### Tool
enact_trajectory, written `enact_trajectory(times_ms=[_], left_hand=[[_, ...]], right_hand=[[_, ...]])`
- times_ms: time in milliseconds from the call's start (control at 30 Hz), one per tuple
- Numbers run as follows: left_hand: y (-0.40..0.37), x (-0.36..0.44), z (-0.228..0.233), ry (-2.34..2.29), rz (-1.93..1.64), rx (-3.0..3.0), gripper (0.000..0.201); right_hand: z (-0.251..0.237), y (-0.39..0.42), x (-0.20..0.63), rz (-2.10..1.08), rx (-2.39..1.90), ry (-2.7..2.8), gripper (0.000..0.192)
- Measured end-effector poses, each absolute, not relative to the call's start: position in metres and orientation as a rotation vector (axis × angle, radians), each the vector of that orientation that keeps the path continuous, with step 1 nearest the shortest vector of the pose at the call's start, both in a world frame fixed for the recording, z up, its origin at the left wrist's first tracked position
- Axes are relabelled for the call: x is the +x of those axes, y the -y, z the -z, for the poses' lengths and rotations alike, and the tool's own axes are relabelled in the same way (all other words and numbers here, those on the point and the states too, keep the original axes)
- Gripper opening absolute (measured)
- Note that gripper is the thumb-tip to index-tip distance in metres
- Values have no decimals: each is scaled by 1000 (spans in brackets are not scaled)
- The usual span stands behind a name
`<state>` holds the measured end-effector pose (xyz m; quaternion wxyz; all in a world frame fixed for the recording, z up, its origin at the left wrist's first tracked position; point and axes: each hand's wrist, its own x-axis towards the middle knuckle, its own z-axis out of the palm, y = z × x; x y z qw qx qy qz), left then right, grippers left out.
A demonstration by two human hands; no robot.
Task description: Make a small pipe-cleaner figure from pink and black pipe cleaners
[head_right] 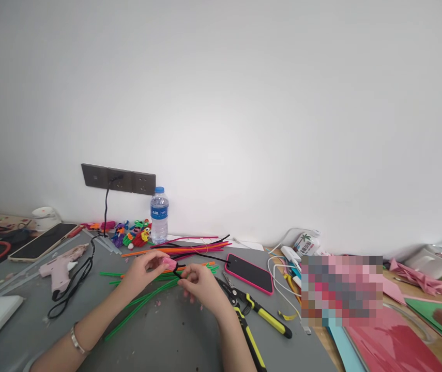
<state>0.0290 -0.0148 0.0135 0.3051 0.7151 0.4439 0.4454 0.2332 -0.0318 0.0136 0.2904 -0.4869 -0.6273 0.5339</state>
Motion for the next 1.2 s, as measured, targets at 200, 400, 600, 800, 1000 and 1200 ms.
enact_trajectory(times_ms=[200,400,600,800,1000,1200], left_hand=[[21,32,-20,-999,-1081,1968,19],[28,37,-21,-913,-942,1805,14],[33,43,-13,-950,-775,1695,19],[35,46,-10,-962,-724,1789,16],[35,49,-7,-984,-693,1866,14],[36,51,-9,-1049,-637,1974,16]], right_hand=[[-25,41,239,-1708,-1244,1768,25],[-26,42,242,-1804,-1211,1787,25],[-28,45,245,-1899,-1239,1832,19],[-25,45,247,-1931,-1282,1905,16],[-21,44,247,-1941,-1355,1903,15],[-14,39,249,-1982,-1392,1902,15]])
